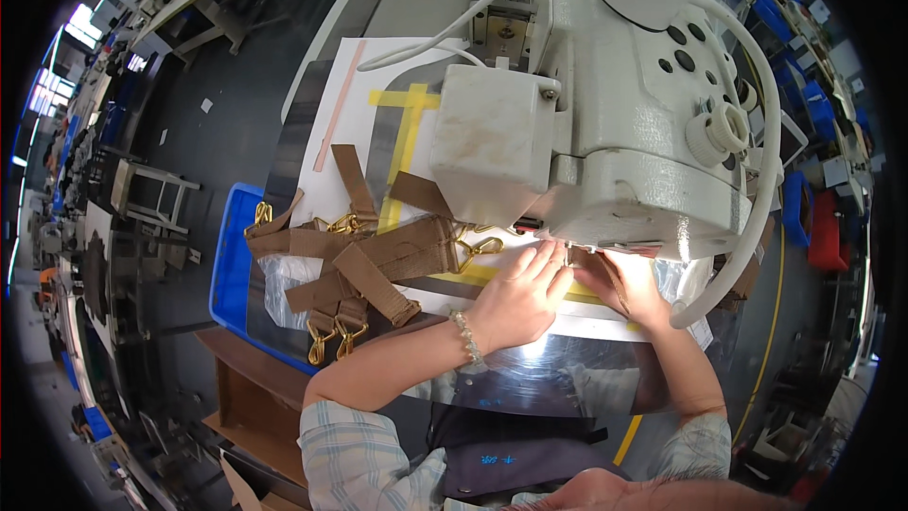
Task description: The person stitches together components of heavy-duty nylon straps with metal clips using an industrial sewing machine.
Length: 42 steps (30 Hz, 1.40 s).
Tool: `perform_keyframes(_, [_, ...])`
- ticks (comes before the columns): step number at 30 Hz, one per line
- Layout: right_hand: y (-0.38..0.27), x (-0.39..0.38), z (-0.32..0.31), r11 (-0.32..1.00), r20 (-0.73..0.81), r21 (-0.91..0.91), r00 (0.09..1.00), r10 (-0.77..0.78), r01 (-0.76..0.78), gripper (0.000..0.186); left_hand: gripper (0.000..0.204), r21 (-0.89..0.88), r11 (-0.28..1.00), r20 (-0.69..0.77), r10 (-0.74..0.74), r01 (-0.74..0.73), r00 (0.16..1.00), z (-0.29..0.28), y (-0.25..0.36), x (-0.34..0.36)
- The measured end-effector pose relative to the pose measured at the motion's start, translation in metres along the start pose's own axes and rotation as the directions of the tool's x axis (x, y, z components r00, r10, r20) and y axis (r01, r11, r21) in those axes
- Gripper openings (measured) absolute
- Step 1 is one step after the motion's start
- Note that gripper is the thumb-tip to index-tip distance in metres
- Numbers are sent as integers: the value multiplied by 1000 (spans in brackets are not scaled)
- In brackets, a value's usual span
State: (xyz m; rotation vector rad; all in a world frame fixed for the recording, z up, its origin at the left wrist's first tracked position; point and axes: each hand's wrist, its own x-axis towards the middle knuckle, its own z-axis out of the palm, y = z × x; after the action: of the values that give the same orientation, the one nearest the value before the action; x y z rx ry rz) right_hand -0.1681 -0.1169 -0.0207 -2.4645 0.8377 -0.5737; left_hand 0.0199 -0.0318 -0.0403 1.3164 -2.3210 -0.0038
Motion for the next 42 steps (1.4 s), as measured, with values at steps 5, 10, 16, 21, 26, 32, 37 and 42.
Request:
perform_keyframes(5, [29, -7, 9, 992, 62, 37, 991, -122, 120, 28, 42, -17, 1000, 36, -21, 22, 999, -3, 2, 2])
perform_keyframes(10, [31, 0, 3, 973, 226, 6, 947, -227, 232, 23, 42, 11, 1000, 78, -30, 29, 997, -5, 3, 2])
perform_keyframes(16, [36, -7, 7, 999, 166, 29, 986, -34, 29, 23, 42, 62, 998, 77, -24, 19, 997, -2, 5, 0])
perform_keyframes(21, [38, -5, 5, 973, 111, -65, 971, -212, 220, 24, 39, 94, 996, 50, 1, -6, 999, 1, 6, 0])
perform_keyframes(26, [26, 9, 0, 977, 119, 126, 976, -184, 169, 25, 40, 99, 995, 82, -19, 11, 996, 0, 7, -2])
perform_keyframes(32, [44, -1, 7, 948, 186, -92, 940, -286, 306, 28, 42, 101, 995, 17, -6, 4, 1000, 0, 3, -4])
perform_keyframes(37, [48, -10, 7, 968, 268, -11, 933, -240, 252, 41, 43, 94, 995, -6, 20, -20, 1000, -1, -4, -7])
perform_keyframes(42, [49, -19, 9, 987, 344, 110, 927, -147, 115, 39, 37, 5, 1000, -64, -17, 17, 998, -5, -13, -10])
